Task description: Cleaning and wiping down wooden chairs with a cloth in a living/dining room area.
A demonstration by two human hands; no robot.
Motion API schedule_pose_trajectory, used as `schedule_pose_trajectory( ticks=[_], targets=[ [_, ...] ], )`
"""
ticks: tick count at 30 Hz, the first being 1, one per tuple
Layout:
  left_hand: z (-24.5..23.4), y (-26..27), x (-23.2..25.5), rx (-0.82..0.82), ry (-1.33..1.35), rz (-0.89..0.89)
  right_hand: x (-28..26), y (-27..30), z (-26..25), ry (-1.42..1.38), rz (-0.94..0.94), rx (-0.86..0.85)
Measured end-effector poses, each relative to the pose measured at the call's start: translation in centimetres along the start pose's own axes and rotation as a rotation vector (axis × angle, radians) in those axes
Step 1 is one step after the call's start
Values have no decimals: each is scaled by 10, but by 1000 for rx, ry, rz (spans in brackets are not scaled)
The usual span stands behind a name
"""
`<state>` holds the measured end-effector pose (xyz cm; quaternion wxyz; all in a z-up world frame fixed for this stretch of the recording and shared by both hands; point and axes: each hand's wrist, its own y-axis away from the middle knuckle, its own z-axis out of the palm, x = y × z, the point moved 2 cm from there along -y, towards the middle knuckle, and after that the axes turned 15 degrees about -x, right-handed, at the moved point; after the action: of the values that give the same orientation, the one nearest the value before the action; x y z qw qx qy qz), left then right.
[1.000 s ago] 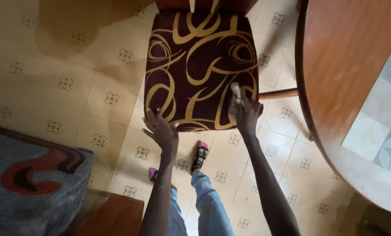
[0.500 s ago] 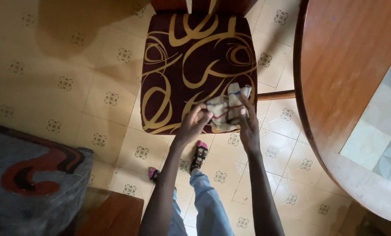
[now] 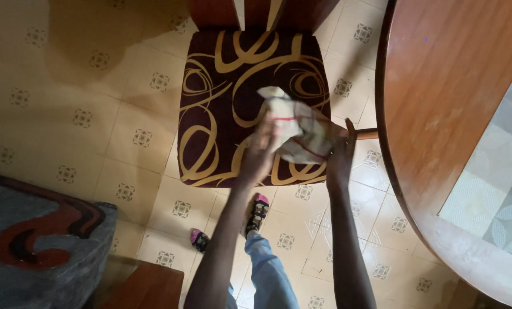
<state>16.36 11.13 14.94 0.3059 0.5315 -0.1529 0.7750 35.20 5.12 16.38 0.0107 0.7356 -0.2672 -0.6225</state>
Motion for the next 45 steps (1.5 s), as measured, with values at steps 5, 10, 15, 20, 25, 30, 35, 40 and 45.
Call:
schedule_pose_trajectory(
  ticks=[5,10,15,20,25,30,35,40,45],
  targets=[
    [18,7,-16,-319,-544,-42,53,-8,22,331,7,92],
    [-39,33,-72,103,-749,-204,33,-8,65,587,-257,108],
    [-76,58,-79,206,-1283,-516,75,-37,92,1125,60,13],
    [-60,65,-68,178,-1314,-519,135,-74,102,1017,-215,273],
    [-55,61,-69,210,-1335,-543,138,-71,103,1233,-374,221],
    [-56,58,-69,285,-1325,-445,123,-7,74,1096,-584,-163],
    [-56,58,-67,275,-1312,-503,110,-49,74,1077,-465,133],
    [-54,54,-60,240,-1314,-562,131,-138,117,947,-383,340],
    [-55,58,-71,265,-1347,-553,95,-85,123,1154,-745,-161]
  ],
)
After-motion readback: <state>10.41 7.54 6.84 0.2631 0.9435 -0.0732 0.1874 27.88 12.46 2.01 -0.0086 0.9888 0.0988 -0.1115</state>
